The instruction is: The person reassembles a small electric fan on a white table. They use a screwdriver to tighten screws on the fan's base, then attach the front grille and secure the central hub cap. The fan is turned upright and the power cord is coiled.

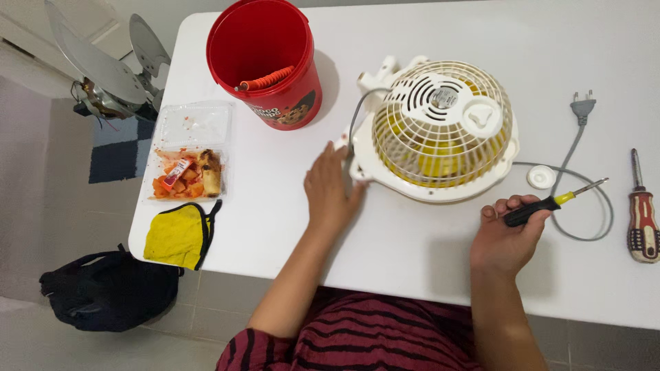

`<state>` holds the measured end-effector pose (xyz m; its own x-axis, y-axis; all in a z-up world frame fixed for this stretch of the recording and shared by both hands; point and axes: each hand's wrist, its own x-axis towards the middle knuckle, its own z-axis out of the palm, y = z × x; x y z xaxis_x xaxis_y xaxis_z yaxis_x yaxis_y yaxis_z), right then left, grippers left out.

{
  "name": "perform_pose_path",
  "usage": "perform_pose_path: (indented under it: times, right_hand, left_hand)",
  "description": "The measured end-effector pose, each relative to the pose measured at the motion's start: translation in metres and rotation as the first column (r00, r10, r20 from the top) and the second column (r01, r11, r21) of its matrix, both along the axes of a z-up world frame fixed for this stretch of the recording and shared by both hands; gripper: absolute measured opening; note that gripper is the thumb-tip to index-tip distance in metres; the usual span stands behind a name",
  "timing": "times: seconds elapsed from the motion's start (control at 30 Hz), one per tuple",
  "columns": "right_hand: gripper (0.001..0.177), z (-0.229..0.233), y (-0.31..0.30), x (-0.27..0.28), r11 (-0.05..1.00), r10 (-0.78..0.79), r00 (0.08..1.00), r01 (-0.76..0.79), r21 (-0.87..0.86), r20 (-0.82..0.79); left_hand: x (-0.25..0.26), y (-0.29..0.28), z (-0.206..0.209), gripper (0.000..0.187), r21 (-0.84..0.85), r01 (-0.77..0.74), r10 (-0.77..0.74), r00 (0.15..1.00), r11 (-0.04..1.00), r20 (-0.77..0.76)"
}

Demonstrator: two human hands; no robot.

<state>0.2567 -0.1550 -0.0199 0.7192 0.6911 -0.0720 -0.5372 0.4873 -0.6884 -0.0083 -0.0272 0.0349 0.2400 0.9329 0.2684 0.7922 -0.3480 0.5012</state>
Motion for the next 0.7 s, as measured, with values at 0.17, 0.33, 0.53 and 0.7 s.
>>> perform_pose_path:
  times: [0.17,0.33,0.53,0.7]
  right_hand:
    - [0.035,0.005,-0.003,-0.001,1.000,-0.006,1.000,0.006,-0.005,-0.002]
    - [0.027,0.004,-0.006,0.011,0.994,-0.070,0.998,0.070,0.088,-0.006]
    - [0.012,0.003,-0.013,0.062,0.978,-0.125,0.949,0.167,-0.125,0.288]
    - [0.023,0.023,-0.016,0.097,0.853,0.202,0.516,0.325,-0.409,0.832]
  left_hand:
    - [-0.008,0.007,0.001,0.071,0.063,0.003,-0.006,0.999,0.998,0.046]
    - [0.008,-0.019,0.004,0.062,-0.052,0.227,-0.206,0.942,0.972,0.266]
    - [0.018,-0.037,-0.005,0.060,-0.449,0.532,0.063,0.593,0.718,0.803]
    - [0.030,-0.038,-0.008,0.067,-0.563,0.704,0.577,0.264,0.432,0.773]
